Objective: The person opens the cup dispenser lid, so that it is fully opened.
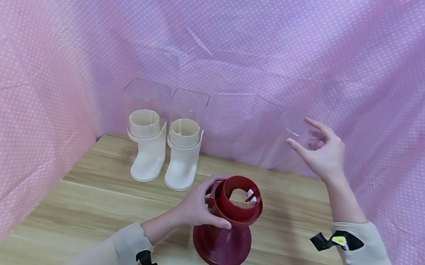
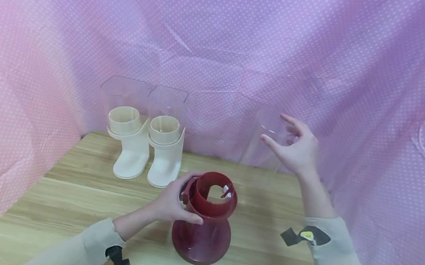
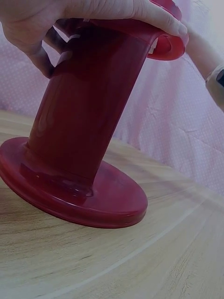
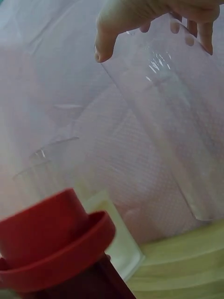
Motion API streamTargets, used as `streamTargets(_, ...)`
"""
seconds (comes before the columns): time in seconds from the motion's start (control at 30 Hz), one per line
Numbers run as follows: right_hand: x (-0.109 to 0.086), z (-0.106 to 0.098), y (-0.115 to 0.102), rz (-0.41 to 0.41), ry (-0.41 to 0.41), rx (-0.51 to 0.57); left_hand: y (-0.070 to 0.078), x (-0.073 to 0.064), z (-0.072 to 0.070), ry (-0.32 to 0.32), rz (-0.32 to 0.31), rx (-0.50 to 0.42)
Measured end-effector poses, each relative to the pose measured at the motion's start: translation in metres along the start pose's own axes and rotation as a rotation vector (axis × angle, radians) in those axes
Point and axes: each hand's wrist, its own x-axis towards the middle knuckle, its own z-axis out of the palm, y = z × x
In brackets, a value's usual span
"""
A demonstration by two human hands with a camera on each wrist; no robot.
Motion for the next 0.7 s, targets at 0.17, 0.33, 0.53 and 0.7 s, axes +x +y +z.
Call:
streamTargets(0.17,-0.003,0.018,0.018,0.039,-0.024,-0.049,-0.001,0.001,-0.001,-0.003,0.0,-0.003)
streamTargets(0.33,-0.007,0.032,0.033,0.042,-0.039,-0.062,-0.001,0.001,-0.001,0.001,0.018,-0.006)
streamTargets(0.53,-0.009,0.046,0.048,0.073,-0.064,-0.069,-0.001,0.001,-0.001,0.001,0.003,-0.01)
streamTargets(0.7,-0.011,0.054,0.058,0.102,-0.102,-0.021,-0.001,0.002,-0.001,-0.009,-0.008,-0.011)
